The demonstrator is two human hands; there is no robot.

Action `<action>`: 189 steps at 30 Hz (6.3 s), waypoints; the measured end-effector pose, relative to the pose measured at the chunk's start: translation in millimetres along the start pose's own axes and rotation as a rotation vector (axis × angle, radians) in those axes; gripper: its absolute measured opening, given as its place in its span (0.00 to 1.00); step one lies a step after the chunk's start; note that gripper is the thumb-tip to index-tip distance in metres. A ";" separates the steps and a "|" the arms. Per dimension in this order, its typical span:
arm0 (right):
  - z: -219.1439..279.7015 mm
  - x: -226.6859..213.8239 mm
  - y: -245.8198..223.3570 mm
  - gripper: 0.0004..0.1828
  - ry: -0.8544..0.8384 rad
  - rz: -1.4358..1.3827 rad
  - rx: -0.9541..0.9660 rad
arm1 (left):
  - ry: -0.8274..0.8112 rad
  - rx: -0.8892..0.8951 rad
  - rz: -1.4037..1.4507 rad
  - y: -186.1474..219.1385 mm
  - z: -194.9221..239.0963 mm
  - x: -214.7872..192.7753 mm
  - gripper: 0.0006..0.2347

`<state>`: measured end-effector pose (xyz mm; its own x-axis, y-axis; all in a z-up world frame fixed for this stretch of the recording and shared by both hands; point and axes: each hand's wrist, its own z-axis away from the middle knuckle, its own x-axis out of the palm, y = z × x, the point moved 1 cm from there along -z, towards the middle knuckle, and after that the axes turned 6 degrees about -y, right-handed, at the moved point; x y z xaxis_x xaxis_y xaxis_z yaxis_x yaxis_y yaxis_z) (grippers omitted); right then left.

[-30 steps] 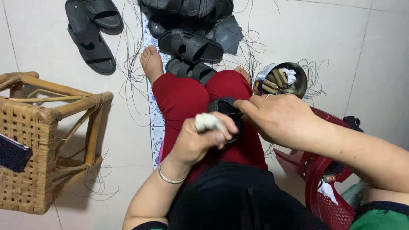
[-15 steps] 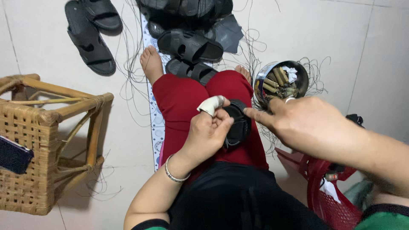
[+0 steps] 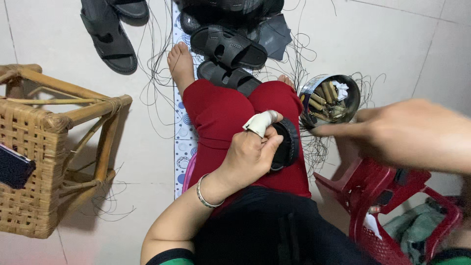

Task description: The person sits on the floor and sews a black sandal using a needle and thread. They repeatedly pull the thread through the sandal strap and tighten the stitches while holding the sandal on their lap.

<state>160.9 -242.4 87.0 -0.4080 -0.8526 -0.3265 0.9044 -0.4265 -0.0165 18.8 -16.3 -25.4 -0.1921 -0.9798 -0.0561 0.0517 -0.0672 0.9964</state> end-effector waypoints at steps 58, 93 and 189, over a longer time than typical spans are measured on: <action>-62.2 22.2 -50.1 0.33 0.873 -1.105 -0.342 | -0.111 0.162 0.715 27.0 20.1 -37.8 0.13; -129.8 35.1 -62.2 0.24 1.064 -2.331 -0.812 | 0.227 0.151 0.041 -30.6 6.7 -53.6 0.11; -42.3 59.2 -85.8 0.14 0.957 -0.482 -0.035 | 0.172 0.637 -0.742 -15.8 33.2 26.7 0.06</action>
<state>64.5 -243.5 29.1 -0.4691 0.0016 -0.8831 0.6833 -0.6329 -0.3641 -19.7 -35.1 -40.5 0.1847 -0.7475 -0.6381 -0.5699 -0.6104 0.5501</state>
